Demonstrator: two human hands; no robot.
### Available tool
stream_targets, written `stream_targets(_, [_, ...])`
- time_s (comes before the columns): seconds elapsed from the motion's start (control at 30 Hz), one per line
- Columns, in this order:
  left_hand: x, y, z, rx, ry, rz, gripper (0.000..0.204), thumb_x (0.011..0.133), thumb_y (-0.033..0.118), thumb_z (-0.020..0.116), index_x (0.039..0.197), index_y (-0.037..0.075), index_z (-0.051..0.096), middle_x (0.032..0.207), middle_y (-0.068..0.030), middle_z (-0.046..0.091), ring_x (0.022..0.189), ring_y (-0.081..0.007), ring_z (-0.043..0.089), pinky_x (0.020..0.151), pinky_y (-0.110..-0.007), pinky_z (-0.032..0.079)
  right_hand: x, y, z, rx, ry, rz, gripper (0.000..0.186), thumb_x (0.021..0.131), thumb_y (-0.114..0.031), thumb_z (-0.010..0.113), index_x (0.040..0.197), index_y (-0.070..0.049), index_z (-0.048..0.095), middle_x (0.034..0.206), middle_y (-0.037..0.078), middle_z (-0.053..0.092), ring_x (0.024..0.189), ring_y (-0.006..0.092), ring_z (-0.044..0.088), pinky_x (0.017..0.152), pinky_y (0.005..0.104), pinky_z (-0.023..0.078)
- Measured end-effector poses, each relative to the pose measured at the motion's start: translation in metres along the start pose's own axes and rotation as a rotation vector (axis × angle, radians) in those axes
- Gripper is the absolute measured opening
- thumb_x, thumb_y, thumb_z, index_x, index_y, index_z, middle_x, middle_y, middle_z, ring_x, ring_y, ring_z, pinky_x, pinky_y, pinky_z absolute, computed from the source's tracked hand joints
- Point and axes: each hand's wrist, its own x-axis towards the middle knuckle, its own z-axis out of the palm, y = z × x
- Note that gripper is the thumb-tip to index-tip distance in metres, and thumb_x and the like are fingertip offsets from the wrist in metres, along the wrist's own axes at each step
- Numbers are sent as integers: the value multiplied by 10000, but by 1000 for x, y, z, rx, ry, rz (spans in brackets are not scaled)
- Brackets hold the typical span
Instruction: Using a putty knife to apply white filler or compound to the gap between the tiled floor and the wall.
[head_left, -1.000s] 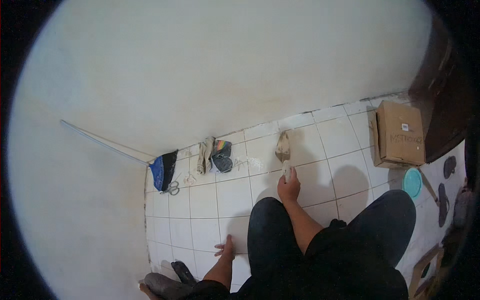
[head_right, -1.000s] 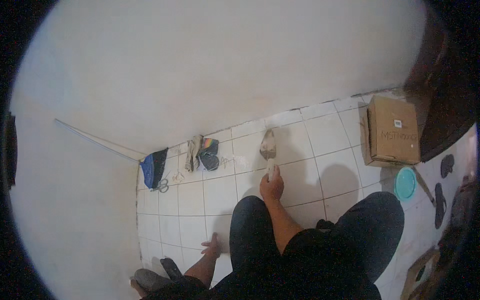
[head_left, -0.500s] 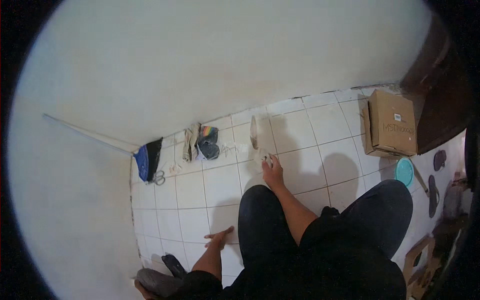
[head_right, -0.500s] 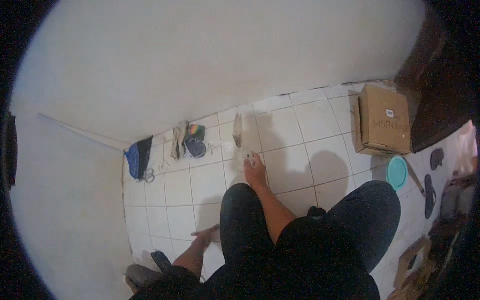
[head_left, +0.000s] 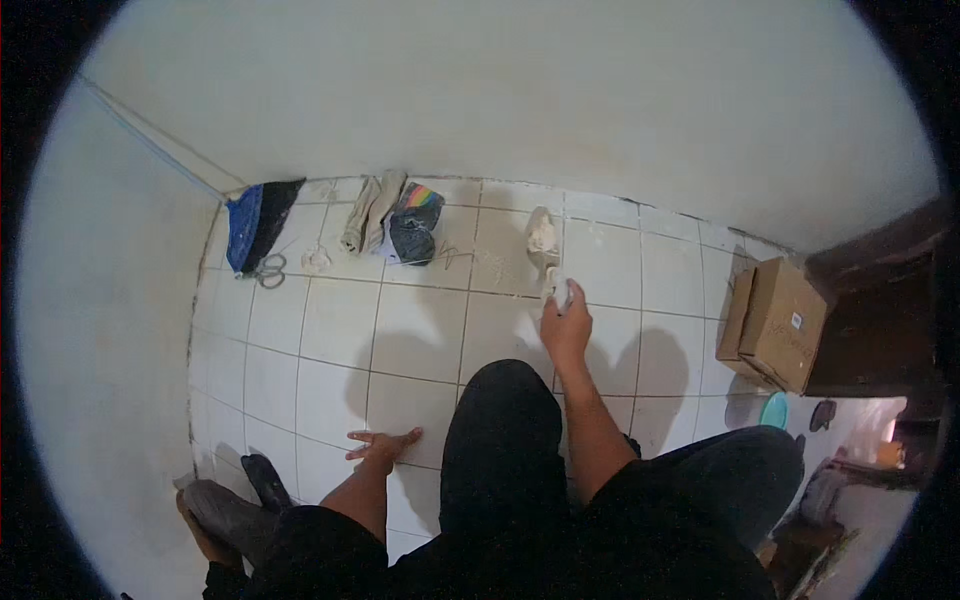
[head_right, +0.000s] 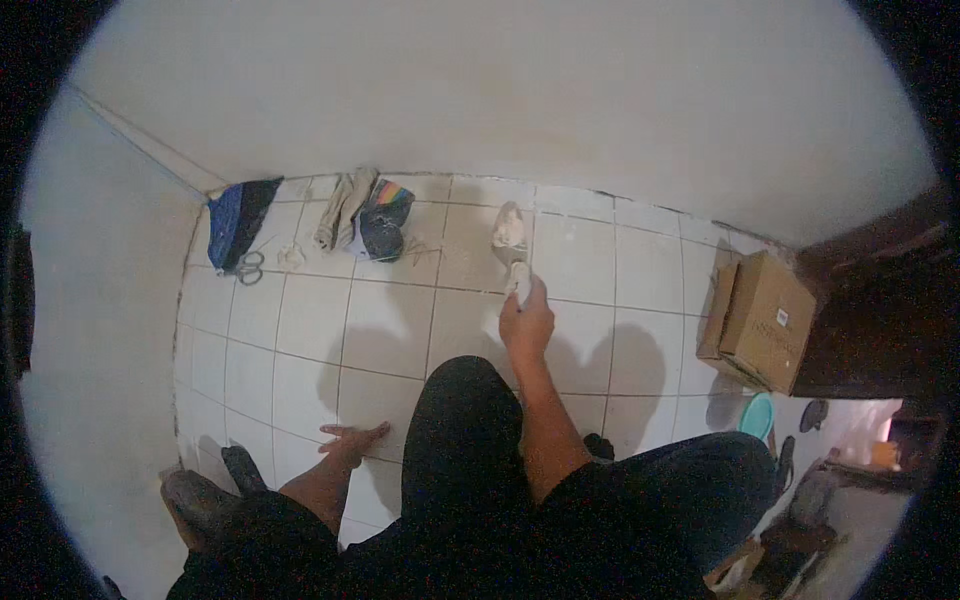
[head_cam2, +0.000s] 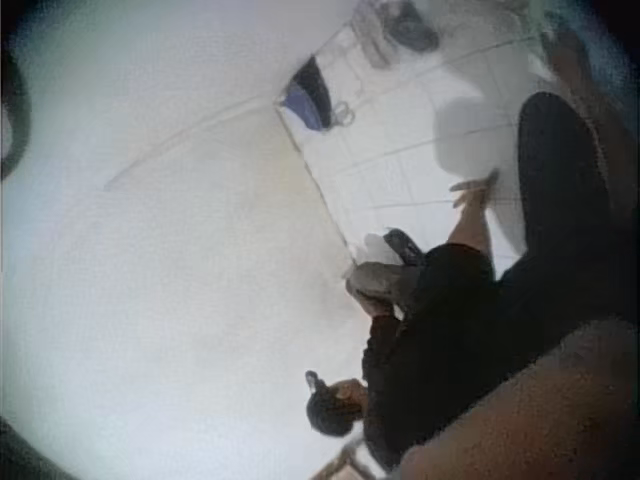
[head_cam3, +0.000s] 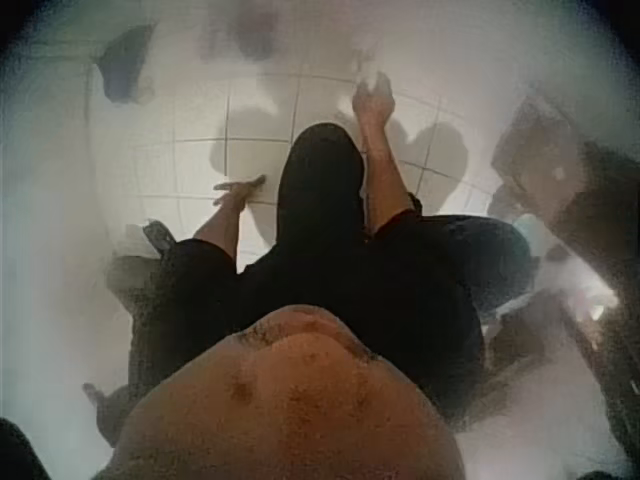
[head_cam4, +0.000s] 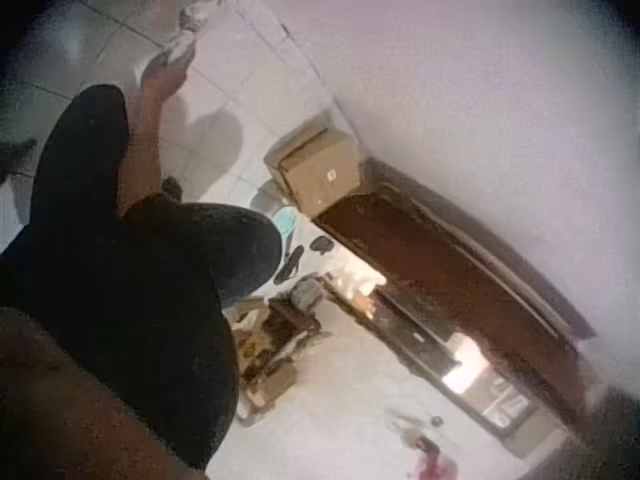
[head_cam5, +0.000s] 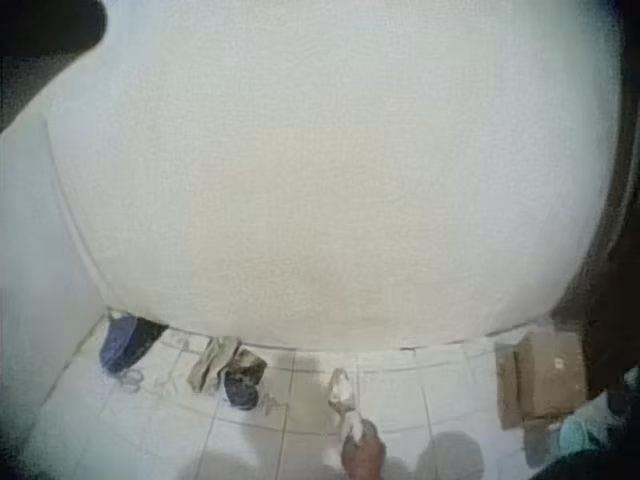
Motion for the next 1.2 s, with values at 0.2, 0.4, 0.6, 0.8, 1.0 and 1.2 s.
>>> stream_targets(0.2, [-17, 25, 9, 132, 15, -132, 1577, 471, 627, 835, 1331, 5, -331, 1391, -425, -159, 1292, -609, 82, 1029, -617, 279, 47, -22, -3, -358, -117, -216, 456, 805, -157, 550, 1238, -25, 493, 929, 265, 637, 874, 431, 614, 797, 479, 481])
stream_targets(0.4, [-29, 19, -17, 172, -30, -124, 1573, 472, 671, 807, 1334, 0, -326, 1397, -422, -157, 1292, -621, 39, 1038, -663, 172, 48, -83, 41, -513, -357, -182, 367, 809, -165, 522, 1157, -54, 544, 900, 261, 643, 860, 437, 618, 767, 506, 487])
stream_targets(0.6, [-15, 19, -13, 120, -83, -179, 1569, 489, 640, 820, 1319, 67, -382, 1392, -386, -254, 1300, -596, -111, 1023, -696, 71, 74, -67, 36, -683, -310, -175, 326, 794, -167, 534, 1095, -47, 569, 890, 248, 651, 864, 404, 635, 767, 480, 508])
stream_targets(0.8, [-19, 21, -11, 118, -49, -114, 1585, 458, 680, 806, 1333, 37, -348, 1402, -404, -192, 1300, -611, -16, 1041, -672, 130, 71, -79, 36, -835, -318, -116, 363, 764, -141, 582, 1097, 0, 552, 902, 227, 655, 880, 359, 646, 753, 433, 525])
stream_targets(1.0, [-10, 12, -12, 73, -78, -149, 1596, 473, 634, 832, 1298, 30, -394, 1373, -406, -266, 1286, -603, -146, 1012, -703, 36, 44, -90, 83, -703, -412, -226, 429, 764, -100, 501, 1172, 29, 525, 858, 271, 643, 822, 422, 633, 758, 487, 503])
stream_targets(1.2, [-12, 29, -1, 127, -79, -121, 1588, 456, 677, 809, 1331, 28, -345, 1383, -417, -219, 1287, -623, -67, 1033, -686, 110, 76, -57, 50, -776, -313, -136, 510, 772, -106, 524, 1273, -27, 466, 873, 250, 646, 852, 394, 637, 757, 472, 508])
